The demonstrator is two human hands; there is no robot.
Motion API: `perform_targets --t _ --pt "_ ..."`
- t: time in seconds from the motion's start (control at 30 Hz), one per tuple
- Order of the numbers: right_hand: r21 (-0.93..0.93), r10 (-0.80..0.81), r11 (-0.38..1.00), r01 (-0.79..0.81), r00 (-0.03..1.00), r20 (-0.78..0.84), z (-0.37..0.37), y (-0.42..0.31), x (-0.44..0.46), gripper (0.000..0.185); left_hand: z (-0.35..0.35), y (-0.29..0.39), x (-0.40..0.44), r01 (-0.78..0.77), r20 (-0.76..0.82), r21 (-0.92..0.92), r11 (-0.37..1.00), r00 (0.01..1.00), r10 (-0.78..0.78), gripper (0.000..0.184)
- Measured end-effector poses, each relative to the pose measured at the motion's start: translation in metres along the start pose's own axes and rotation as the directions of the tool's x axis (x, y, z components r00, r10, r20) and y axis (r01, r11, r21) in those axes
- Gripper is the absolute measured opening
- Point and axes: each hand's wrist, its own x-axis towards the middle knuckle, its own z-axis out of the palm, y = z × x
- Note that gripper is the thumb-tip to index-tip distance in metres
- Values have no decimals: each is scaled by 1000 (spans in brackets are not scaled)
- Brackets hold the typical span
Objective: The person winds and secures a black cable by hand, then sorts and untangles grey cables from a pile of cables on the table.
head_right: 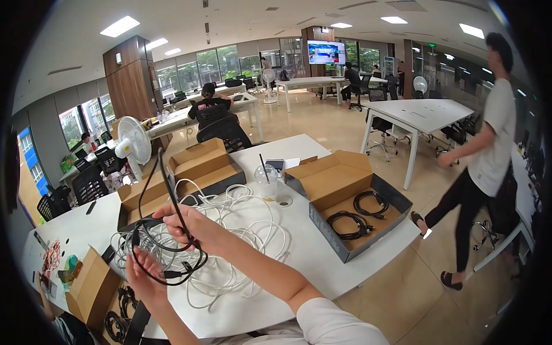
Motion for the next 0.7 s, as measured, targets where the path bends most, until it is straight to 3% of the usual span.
perform_targets --t 0.07,0.2,0.3,0.33,0.47,0.57,0.7 --pt "7 -9 1000 9 1000 0 1 -5 -4 21 1 -6 -5 37 69 -193 981 997 -24 15" --pt "107 -63 992 65 998 -17 -10 -12 -7 18 -3 -19 -11 50 95 160 986 993 -66 32" --pt "196 -171 966 168 985 -3 -14 -22 -13 15 -4 -22 -13 84 -18 390 917 996 -84 27" --pt "251 -174 953 168 985 -1 -16 -25 -15 15 -9 -21 -12 105 46 361 927 990 -130 25" --pt "333 -263 910 245 965 8 -13 -33 -28 13 -13 -24 -14 163 5 629 760 977 -214 28" --pt "313 -277 914 258 961 17 -6 -33 -34 13 -5 -26 -17 195 -22 685 702 969 -248 26" --pt "247 -284 929 274 959 4 -2 -31 -35 14 -9 -19 -17 87 21 621 779 992 -127 24"
